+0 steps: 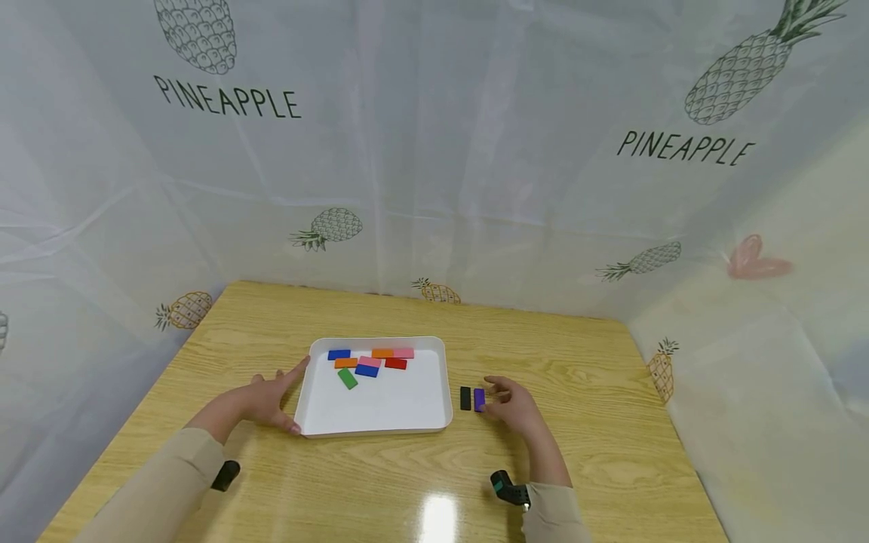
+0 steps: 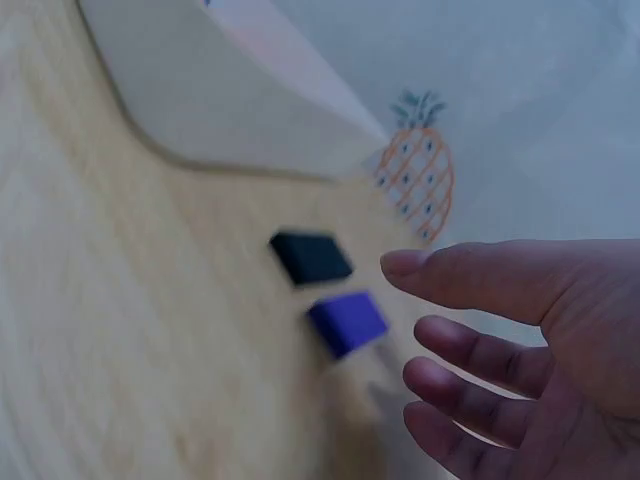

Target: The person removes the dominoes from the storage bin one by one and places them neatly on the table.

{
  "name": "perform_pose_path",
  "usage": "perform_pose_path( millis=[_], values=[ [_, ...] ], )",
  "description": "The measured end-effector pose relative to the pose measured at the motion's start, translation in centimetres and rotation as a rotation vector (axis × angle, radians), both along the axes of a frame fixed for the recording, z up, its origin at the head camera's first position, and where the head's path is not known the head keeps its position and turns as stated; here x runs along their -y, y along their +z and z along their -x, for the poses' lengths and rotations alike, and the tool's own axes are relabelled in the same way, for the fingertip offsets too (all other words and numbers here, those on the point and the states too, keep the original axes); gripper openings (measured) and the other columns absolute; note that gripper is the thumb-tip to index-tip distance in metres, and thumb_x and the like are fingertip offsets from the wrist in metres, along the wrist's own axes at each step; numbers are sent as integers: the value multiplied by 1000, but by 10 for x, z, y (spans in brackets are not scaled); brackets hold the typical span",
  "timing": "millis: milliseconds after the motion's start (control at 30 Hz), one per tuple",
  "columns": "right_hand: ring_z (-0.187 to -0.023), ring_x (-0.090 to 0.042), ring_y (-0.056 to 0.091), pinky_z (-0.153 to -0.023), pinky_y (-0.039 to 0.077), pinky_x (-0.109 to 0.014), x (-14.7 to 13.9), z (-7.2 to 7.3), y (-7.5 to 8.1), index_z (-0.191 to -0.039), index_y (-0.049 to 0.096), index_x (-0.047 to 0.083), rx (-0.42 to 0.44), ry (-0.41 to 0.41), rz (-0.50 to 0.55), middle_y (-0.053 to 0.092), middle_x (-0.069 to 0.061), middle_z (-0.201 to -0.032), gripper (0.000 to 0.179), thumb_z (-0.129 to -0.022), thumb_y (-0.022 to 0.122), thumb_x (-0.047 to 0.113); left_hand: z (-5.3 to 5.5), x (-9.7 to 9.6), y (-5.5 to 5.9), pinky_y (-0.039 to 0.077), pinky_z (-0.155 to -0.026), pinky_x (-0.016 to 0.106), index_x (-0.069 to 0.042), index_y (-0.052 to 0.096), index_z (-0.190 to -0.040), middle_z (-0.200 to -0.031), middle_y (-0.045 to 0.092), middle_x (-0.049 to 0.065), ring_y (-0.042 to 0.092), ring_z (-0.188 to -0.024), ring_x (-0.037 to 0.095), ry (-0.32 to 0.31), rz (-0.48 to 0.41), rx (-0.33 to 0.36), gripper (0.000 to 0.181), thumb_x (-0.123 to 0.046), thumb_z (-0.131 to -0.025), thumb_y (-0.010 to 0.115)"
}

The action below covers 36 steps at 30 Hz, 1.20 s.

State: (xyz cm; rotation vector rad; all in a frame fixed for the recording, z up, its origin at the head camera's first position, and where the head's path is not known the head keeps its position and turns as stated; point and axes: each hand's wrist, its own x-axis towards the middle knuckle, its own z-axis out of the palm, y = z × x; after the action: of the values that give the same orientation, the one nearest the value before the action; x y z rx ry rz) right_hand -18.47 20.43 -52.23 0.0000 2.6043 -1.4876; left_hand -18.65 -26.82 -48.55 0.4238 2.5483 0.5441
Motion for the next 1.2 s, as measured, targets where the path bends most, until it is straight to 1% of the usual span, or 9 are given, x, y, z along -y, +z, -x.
perform_pose_path(
  millis=[200, 367, 567, 700, 767, 933, 1000, 1200],
  values=[
    [-86, -22, 57, -65, 50, -32, 19, 6, 18, -131, 59, 2, -16, 39, 47, 62, -13, -108, 52, -82, 76, 2, 0, 1, 0, 25, -95, 75, -8, -1, -156, -139, 19, 52, 22, -118, 73, 3, 6, 3, 130, -50, -68, 85],
    [-87, -23, 57, -67, 51, -33, 39, 11, 32, -131, 59, 2, -29, 101, 84, 62, -13, -107, 52, -82, 76, 1, -1, 0, 2, 25, -94, 76, -8, -1, -155, -139, 19, 52, 22, -117, 74, 5, 1, 3, 130, -49, -67, 86],
    [-88, -22, 57, -70, 51, -32, 63, 18, 37, -130, 60, 1, -42, 158, 89, 63, -14, -106, 50, -83, 76, 2, -1, -1, 1, 24, -93, 77, -8, -1, -155, -139, 19, 52, 21, -117, 74, 3, 4, 1, 130, -49, -68, 85],
    [-87, -21, 58, -71, 53, -31, 78, 23, 37, -130, 60, 1, -37, 179, 92, 63, -18, -108, 51, -82, 77, 3, -1, -2, 3, 25, -93, 76, -8, 0, -155, -138, 21, 52, 24, -117, 73, 5, 6, -2, 130, -47, -67, 86],
    [-86, -21, 57, -72, 53, -30, 85, 25, 36, -130, 60, 1, -34, 182, 99, 62, -18, -109, 51, -82, 78, 4, -1, -2, 3, 24, -93, 77, -8, 0, -155, -139, 21, 52, 22, -117, 74, 5, 9, 0, 130, -48, -67, 86],
    [-86, -20, 56, -72, 51, -30, 103, 30, 30, -128, 62, 3, -36, 184, 99, 62, -12, -105, 49, -82, 79, 6, 0, 0, 2, 19, -94, 79, -7, -1, -155, -139, 19, 52, 14, -118, 78, 7, 1, 10, 130, -49, -68, 86],
    [-88, -19, 56, -73, 51, -31, 110, 32, 27, -127, 62, 4, -34, 184, 92, 62, -8, -105, 49, -81, 79, 7, 0, 0, 1, 19, -94, 79, -7, -1, -155, -139, 19, 52, 13, -118, 78, 6, -3, 11, 130, -49, -68, 86],
    [-97, -23, 56, -81, 51, -35, 127, 37, 17, -126, 63, 5, -24, 201, 77, 64, -9, -112, 47, -82, 80, 11, 0, -1, 2, 20, -94, 79, -8, 0, -156, -140, 20, 51, 15, -119, 77, 13, 12, 15, 129, -49, -68, 86]
  ],
)
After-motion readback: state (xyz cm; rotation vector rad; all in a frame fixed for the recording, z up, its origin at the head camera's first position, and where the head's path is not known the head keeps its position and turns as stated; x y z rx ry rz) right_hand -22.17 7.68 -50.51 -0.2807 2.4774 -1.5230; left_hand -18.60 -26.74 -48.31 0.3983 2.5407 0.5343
